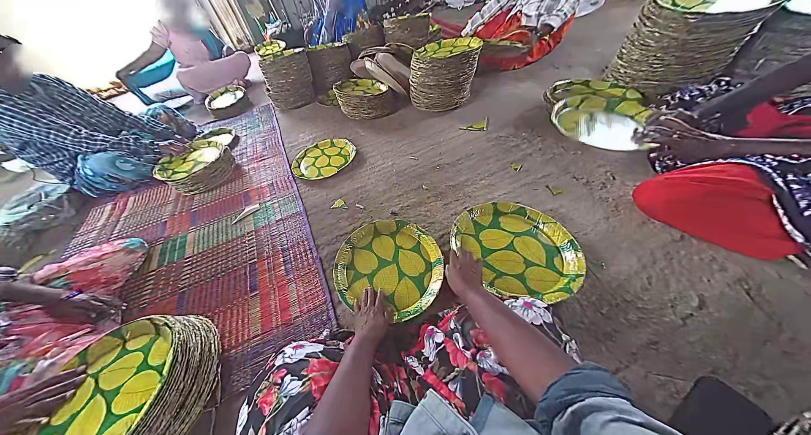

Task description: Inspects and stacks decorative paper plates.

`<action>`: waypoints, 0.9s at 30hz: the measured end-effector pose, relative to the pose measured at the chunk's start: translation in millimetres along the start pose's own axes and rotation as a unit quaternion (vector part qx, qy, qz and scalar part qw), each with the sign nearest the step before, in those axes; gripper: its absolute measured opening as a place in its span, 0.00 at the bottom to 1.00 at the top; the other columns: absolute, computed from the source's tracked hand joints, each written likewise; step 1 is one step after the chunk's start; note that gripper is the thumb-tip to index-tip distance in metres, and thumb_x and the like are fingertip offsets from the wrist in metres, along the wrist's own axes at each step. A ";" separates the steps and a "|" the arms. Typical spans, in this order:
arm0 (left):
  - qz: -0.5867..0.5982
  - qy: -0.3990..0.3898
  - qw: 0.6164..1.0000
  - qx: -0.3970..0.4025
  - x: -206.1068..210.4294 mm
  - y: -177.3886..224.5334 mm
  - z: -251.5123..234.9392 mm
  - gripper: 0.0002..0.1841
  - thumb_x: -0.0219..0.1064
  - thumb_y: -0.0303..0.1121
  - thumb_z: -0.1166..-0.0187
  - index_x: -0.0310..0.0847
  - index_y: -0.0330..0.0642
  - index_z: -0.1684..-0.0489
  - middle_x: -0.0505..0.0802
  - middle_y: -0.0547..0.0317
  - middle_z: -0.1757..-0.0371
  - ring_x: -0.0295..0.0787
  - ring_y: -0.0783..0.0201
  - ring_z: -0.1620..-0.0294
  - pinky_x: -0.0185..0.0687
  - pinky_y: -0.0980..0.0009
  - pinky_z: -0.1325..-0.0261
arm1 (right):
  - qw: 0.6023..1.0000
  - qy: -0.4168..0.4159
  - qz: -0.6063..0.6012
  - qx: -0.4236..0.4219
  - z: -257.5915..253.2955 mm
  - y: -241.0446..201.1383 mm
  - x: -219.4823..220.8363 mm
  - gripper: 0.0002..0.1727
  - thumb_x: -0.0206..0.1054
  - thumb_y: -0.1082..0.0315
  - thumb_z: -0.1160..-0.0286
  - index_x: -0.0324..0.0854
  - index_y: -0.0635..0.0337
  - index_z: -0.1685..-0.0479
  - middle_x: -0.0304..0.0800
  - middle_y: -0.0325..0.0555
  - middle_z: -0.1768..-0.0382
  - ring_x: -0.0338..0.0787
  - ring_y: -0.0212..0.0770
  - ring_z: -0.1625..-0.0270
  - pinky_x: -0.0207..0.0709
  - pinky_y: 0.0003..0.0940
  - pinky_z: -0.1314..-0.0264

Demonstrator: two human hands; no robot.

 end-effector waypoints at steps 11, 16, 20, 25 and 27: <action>0.032 0.002 0.999 -0.004 -2.5 -2.0 -1.8 0.35 0.51 0.50 0.08 0.47 0.51 0.03 0.47 0.48 0.02 0.34 0.48 0.01 0.28 0.40 0.05 | 0.988 0.060 -0.037 0.137 -13.7 43.1 -7.0 0.23 0.57 0.64 0.10 0.74 0.66 0.21 0.76 0.69 0.22 0.72 0.66 0.16 0.60 0.68 0.16; 0.113 0.067 0.991 -0.015 -13.9 -6.3 0.0 0.37 0.52 0.47 0.08 0.43 0.43 0.03 0.48 0.41 0.03 0.36 0.46 0.01 0.30 0.41 0.04 | 0.948 0.296 -0.090 -0.072 15.6 1.5 -61.6 0.18 0.56 0.71 0.11 0.83 0.76 0.37 0.82 0.77 0.32 0.81 0.74 0.25 0.72 0.69 0.27; 0.328 0.340 0.870 -0.142 -57.8 -50.0 24.1 0.32 0.48 0.40 0.07 0.50 0.30 0.07 0.52 0.32 0.05 0.45 0.35 0.04 0.40 0.38 0.07 | 0.956 0.065 -0.053 -0.281 29.0 -64.0 4.6 0.20 0.52 0.74 0.11 0.82 0.70 0.29 0.82 0.65 0.24 0.80 0.64 0.20 0.71 0.60 0.18; 0.617 0.280 0.683 -0.272 -11.0 -100.1 24.1 0.30 0.49 0.41 0.04 0.56 0.26 0.13 0.68 0.23 0.15 0.63 0.34 0.12 0.59 0.41 0.13 | 0.921 -0.157 0.090 -0.344 37.8 -87.8 75.9 0.21 0.66 0.72 0.22 0.83 0.65 0.31 0.76 0.58 0.18 0.72 0.60 0.14 0.62 0.60 0.14; 0.656 0.233 0.666 -0.269 6.6 -93.1 15.0 0.31 0.61 0.39 0.10 0.60 0.25 0.15 0.71 0.22 0.17 0.65 0.34 0.14 0.60 0.40 0.15 | 0.932 -0.154 0.085 -0.318 31.3 -76.9 70.7 0.23 0.68 0.70 0.24 0.84 0.61 0.28 0.75 0.55 0.16 0.69 0.57 0.11 0.55 0.62 0.11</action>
Point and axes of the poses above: each hand's wrist, its own z-axis away from the middle knuckle, its own x-axis out of the palm, y = z × x, the point moved 10 cm from there along -z, towards the middle knuckle
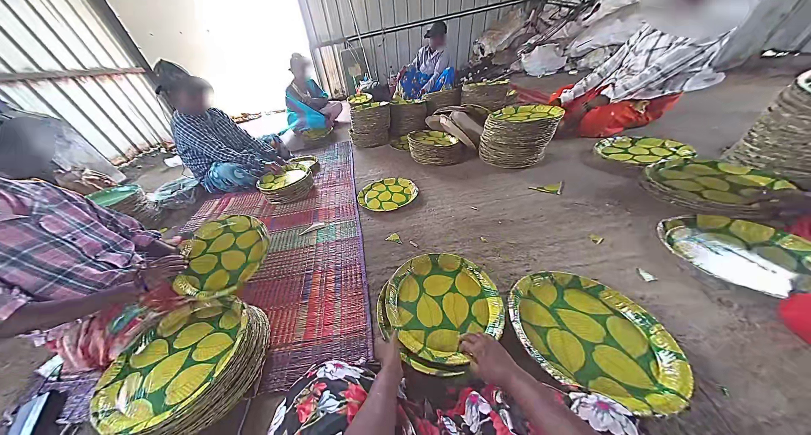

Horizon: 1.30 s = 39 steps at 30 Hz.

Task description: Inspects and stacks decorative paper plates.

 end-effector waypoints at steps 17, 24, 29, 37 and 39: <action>0.013 -0.088 0.996 -0.031 22.1 3.3 21.0 0.30 0.68 0.27 0.18 0.64 0.26 0.18 0.77 0.26 0.22 0.74 0.36 0.21 0.69 0.41 0.21 | 0.998 -0.007 -0.017 0.055 6.0 10.0 -0.9 0.16 0.60 0.73 0.18 0.90 0.59 0.40 0.82 0.57 0.25 0.76 0.60 0.19 0.65 0.63 0.18; 0.195 0.035 0.980 0.021 -8.5 45.7 28.5 0.25 0.56 0.33 0.07 0.62 0.22 0.20 0.77 0.25 0.23 0.76 0.39 0.24 0.71 0.46 0.22 | 0.940 0.303 -0.076 0.137 42.9 34.4 -73.8 0.24 0.56 0.65 0.10 0.75 0.68 0.21 0.68 0.68 0.14 0.68 0.68 0.12 0.58 0.64 0.12; 0.313 0.110 0.943 -0.024 -47.8 54.5 17.7 0.32 0.49 0.51 0.05 0.65 0.27 0.21 0.82 0.33 0.30 0.82 0.48 0.35 0.79 0.52 0.33 | 0.922 0.269 -0.127 0.249 44.9 68.8 -70.7 0.25 0.59 0.65 0.13 0.74 0.67 0.20 0.67 0.66 0.14 0.65 0.66 0.11 0.58 0.63 0.12; 0.002 -0.227 0.972 -0.066 57.4 8.8 40.9 0.23 0.45 0.43 0.03 0.70 0.34 0.23 0.89 0.44 0.41 0.87 0.58 0.54 0.80 0.62 0.49 | 0.888 0.068 -0.125 0.438 54.3 111.8 -27.6 0.35 0.67 0.62 0.20 0.66 0.75 0.18 0.65 0.72 0.15 0.65 0.68 0.11 0.61 0.70 0.17; -0.070 -0.247 0.965 -0.053 61.4 3.9 44.3 0.22 0.47 0.42 0.03 0.70 0.33 0.24 0.89 0.43 0.41 0.87 0.58 0.55 0.81 0.62 0.49 | 0.888 0.054 -0.093 0.448 54.4 111.8 -28.6 0.26 0.67 0.71 0.23 0.75 0.75 0.27 0.72 0.71 0.20 0.72 0.67 0.16 0.68 0.67 0.22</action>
Point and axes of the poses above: each hand's wrist, its own z-axis away from the middle knuckle, its own x-axis out of the palm, y = z × x, the point moved 10 cm from there along -z, towards the middle knuckle
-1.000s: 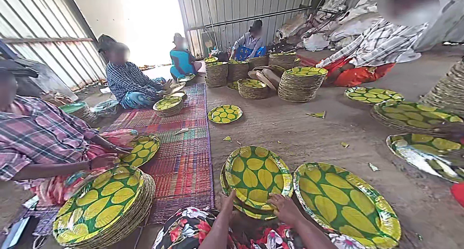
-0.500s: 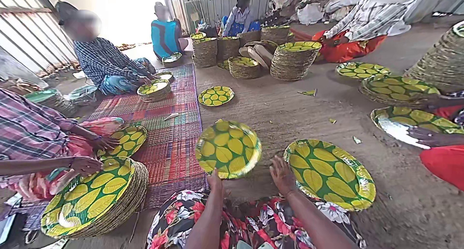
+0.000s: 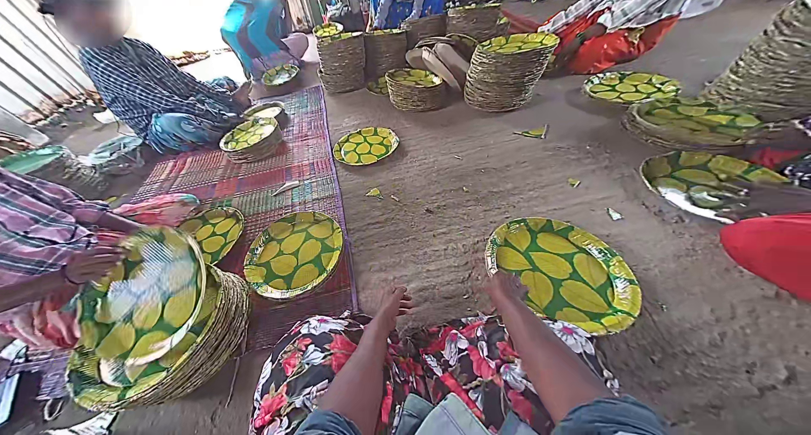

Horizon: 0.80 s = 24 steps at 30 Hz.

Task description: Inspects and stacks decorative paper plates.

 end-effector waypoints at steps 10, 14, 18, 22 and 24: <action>-0.190 0.114 0.964 0.144 -23.5 38.7 7.3 0.25 0.49 0.38 0.04 0.65 0.29 0.16 0.80 0.33 0.22 0.79 0.45 0.23 0.72 0.52 0.21 | 0.944 0.243 -0.100 -0.199 29.5 -30.7 -62.0 0.22 0.53 0.66 0.08 0.79 0.74 0.29 0.81 0.74 0.29 0.78 0.71 0.22 0.69 0.68 0.25; -0.429 0.276 0.772 0.379 -14.7 84.5 38.7 0.33 0.49 0.40 0.13 0.60 0.26 0.12 0.60 0.26 0.09 0.49 0.31 0.06 0.34 0.37 0.06 | 0.894 0.106 -0.004 -0.436 61.1 -87.1 -4.8 0.18 0.54 0.73 0.12 0.83 0.70 0.33 0.85 0.70 0.31 0.83 0.69 0.26 0.75 0.64 0.26; -0.582 0.079 0.766 0.263 15.1 46.6 17.7 0.31 0.47 0.45 0.07 0.55 0.41 0.06 0.53 0.40 0.04 0.39 0.43 0.02 0.29 0.38 0.05 | 0.911 -0.038 0.082 -0.403 48.3 -85.8 42.6 0.22 0.61 0.76 0.19 0.83 0.62 0.27 0.75 0.65 0.19 0.65 0.66 0.11 0.43 0.74 0.10; -0.650 -0.056 0.749 0.113 22.2 -10.8 2.0 0.44 0.60 0.50 0.12 0.37 0.44 0.02 0.39 0.46 0.01 0.25 0.45 0.01 0.26 0.33 0.07 | 0.982 0.055 0.008 -0.183 20.2 -38.6 -4.6 0.32 0.56 0.75 0.16 0.60 0.69 0.10 0.53 0.68 0.08 0.50 0.66 0.05 0.41 0.75 0.09; -0.655 -0.059 0.746 0.105 21.6 -9.7 2.3 0.48 0.64 0.53 0.15 0.36 0.44 0.02 0.37 0.46 0.01 0.24 0.46 0.01 0.27 0.34 0.07 | 0.997 0.035 -0.019 -0.073 8.2 -10.9 -7.1 0.35 0.63 0.69 0.16 0.58 0.75 0.12 0.59 0.73 0.11 0.56 0.69 0.07 0.47 0.76 0.12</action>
Point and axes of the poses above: each hand's wrist, its own z-axis away from the middle knuckle, its own x-axis out of the palm, y = z × x, the point moved 10 cm from there along -z, towards the middle knuckle
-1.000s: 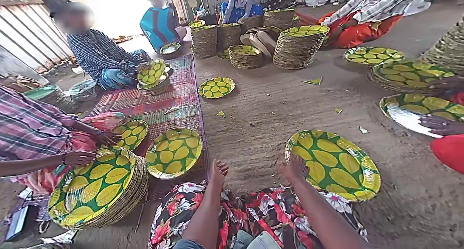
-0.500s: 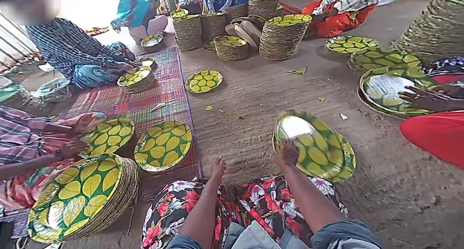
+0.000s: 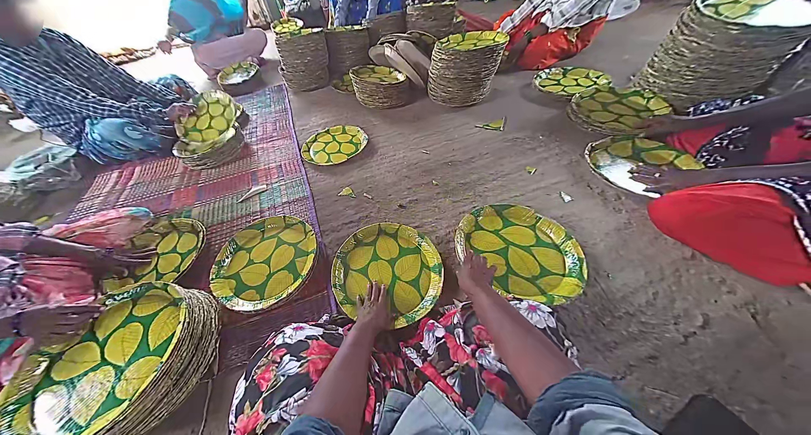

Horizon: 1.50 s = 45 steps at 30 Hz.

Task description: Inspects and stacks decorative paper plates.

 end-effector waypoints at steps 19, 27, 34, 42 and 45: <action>0.054 0.425 0.902 0.060 -88.1 0.8 31.4 0.32 0.52 0.43 0.12 0.64 0.31 0.12 0.64 0.29 0.10 0.53 0.33 0.07 0.38 0.32 0.09 | 0.893 -0.017 0.094 -0.439 58.7 -100.1 37.8 0.17 0.55 0.81 0.17 0.85 0.69 0.36 0.87 0.68 0.35 0.84 0.68 0.28 0.71 0.65 0.25; 0.007 0.034 0.999 -0.004 -11.1 2.0 1.4 0.44 0.63 0.50 0.14 0.39 0.48 0.02 0.41 0.47 0.01 0.29 0.47 0.01 0.29 0.33 0.07 | 0.991 0.004 0.019 -0.134 10.7 -36.1 2.1 0.25 0.52 0.76 0.13 0.71 0.65 0.17 0.64 0.62 0.12 0.59 0.60 0.07 0.48 0.68 0.09; 0.001 0.050 0.999 -0.004 -7.5 -3.1 -7.1 0.44 0.64 0.52 0.15 0.43 0.50 0.02 0.43 0.49 0.01 0.31 0.48 0.01 0.30 0.34 0.07 | 0.990 -0.079 0.064 0.100 -15.1 18.2 19.4 0.20 0.62 0.69 0.17 0.80 0.72 0.31 0.79 0.67 0.25 0.78 0.63 0.20 0.73 0.63 0.26; 0.024 0.057 0.998 0.003 -14.2 -4.5 -9.4 0.43 0.66 0.48 0.16 0.46 0.52 0.02 0.47 0.52 0.01 0.34 0.51 0.01 0.31 0.37 0.06 | 0.985 0.161 -0.070 -0.002 -4.1 5.2 -47.3 0.23 0.56 0.74 0.13 0.76 0.63 0.21 0.79 0.66 0.25 0.75 0.64 0.18 0.68 0.63 0.22; 0.130 0.203 0.970 -0.022 -43.0 -15.8 -2.0 0.37 0.54 0.48 0.09 0.45 0.40 0.04 0.49 0.41 0.03 0.36 0.43 0.01 0.27 0.35 0.06 | 0.959 0.207 -0.085 -0.175 16.0 -36.9 -51.6 0.18 0.52 0.72 0.10 0.84 0.70 0.35 0.87 0.66 0.34 0.86 0.64 0.28 0.77 0.59 0.28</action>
Point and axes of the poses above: each hand's wrist, its own z-axis away from the middle knuckle, its own x-axis out of the palm, y = z × x, the point moved 10 cm from there along -z, towards the middle knuckle
